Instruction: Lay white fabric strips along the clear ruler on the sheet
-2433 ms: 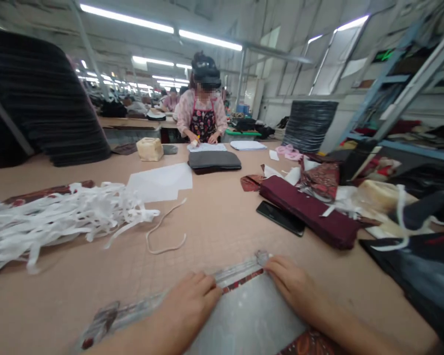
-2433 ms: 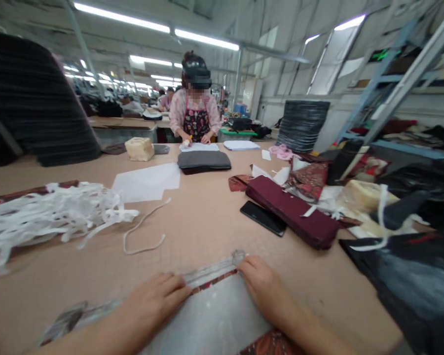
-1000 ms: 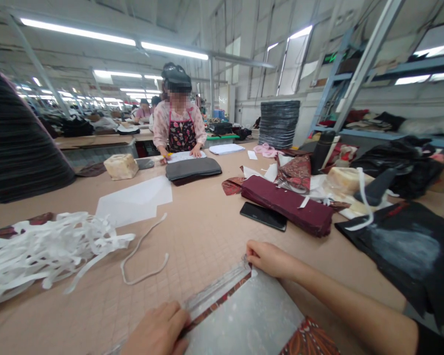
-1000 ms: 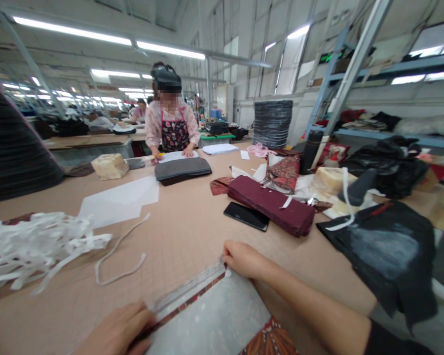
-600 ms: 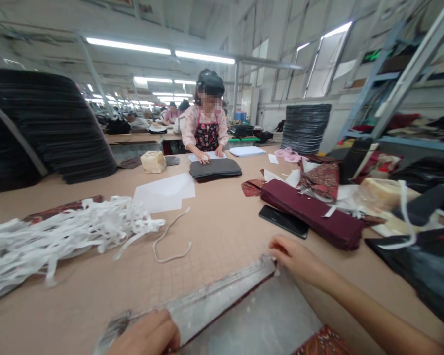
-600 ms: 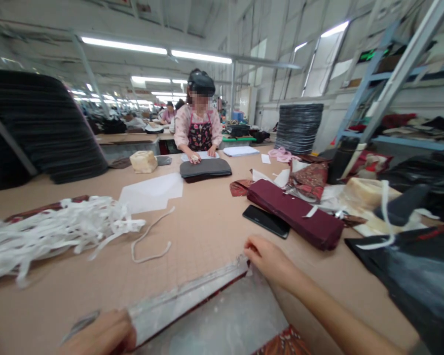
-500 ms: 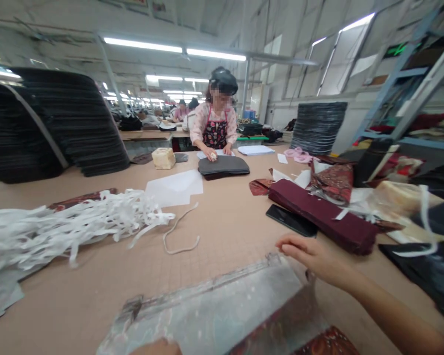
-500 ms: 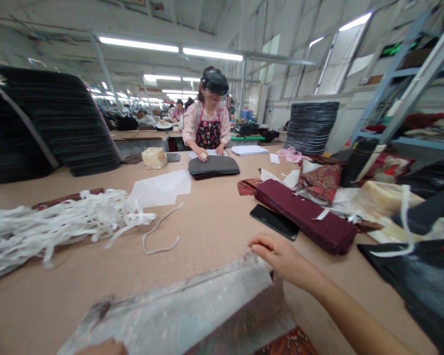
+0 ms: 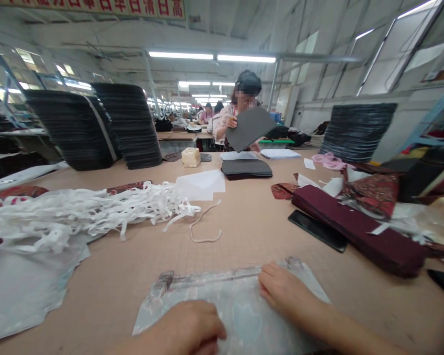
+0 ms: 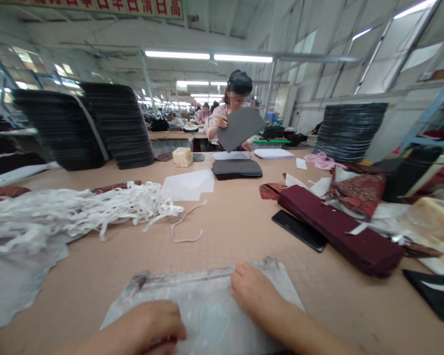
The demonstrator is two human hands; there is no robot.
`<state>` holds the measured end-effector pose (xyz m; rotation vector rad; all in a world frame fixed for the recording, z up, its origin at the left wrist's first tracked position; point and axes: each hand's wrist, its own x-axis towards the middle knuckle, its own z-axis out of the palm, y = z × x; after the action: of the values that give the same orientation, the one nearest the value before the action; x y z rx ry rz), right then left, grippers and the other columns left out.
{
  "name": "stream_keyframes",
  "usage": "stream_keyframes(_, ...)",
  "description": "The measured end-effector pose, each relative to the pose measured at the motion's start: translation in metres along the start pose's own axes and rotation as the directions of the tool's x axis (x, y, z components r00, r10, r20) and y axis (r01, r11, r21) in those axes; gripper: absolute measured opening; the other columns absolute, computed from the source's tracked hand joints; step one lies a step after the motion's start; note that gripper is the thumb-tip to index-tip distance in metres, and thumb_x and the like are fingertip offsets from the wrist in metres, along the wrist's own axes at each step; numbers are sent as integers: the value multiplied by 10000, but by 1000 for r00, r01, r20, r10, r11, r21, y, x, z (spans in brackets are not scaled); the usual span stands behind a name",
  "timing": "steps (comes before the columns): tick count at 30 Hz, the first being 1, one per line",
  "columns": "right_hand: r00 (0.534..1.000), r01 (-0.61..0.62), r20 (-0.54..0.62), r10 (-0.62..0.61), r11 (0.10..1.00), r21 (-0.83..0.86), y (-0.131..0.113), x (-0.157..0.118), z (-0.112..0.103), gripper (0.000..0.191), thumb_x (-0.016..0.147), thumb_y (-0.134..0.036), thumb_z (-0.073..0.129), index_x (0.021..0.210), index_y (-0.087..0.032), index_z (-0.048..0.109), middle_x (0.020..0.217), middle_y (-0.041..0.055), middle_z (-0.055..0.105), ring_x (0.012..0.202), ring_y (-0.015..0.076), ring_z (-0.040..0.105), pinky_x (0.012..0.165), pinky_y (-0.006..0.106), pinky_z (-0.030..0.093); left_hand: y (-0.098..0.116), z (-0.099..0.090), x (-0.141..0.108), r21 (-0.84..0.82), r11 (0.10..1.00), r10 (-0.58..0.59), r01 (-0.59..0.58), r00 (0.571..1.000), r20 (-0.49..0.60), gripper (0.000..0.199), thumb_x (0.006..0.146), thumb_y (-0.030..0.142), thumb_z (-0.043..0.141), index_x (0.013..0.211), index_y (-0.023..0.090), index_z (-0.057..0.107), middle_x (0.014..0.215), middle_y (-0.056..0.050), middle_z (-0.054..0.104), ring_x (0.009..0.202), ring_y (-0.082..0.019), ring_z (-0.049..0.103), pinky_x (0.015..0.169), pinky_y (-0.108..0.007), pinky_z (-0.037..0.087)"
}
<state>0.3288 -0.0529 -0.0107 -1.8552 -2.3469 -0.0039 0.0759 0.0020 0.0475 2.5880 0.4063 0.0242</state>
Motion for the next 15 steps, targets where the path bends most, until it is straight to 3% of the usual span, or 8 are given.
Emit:
stream_keyframes(3, 1000, 4, -4, -4, 1000, 4, -2, -1, -3, 121, 766, -35, 521, 725, -122, 594, 757, 61, 587, 724, 183, 524, 668, 282, 404, -12, 1, 19, 98, 992, -73, 75, 997, -23, 159, 774, 105, 584, 900, 197, 615, 861, -20, 629, 816, -174, 580, 726, -278, 465)
stream_keyframes(8, 997, 75, 13, -77, 991, 111, -13, 4, -9, 146, 754, -39, 552, 839, -148, 597, 881, 46, 589, 828, 185, 513, 729, 283, 394, -25, 18, 35, 225, 968, -95, 114, 991, -92, 117, 800, 143, 552, 900, 182, 598, 919, -41, 604, 853, -205, 545, 767, -340, 449)
stream_keyframes(15, 998, 60, -25, -58, 994, 94, -14, 15, -2, 136, 743, -38, 514, 681, -150, 560, 721, 31, 562, 697, 164, 497, 634, 267, 387, -29, 28, 36, 207, 965, -126, 161, 977, -172, 157, 799, 190, 583, 955, 192, 564, 961, -37, 573, 881, -205, 503, 786, -342, 429)
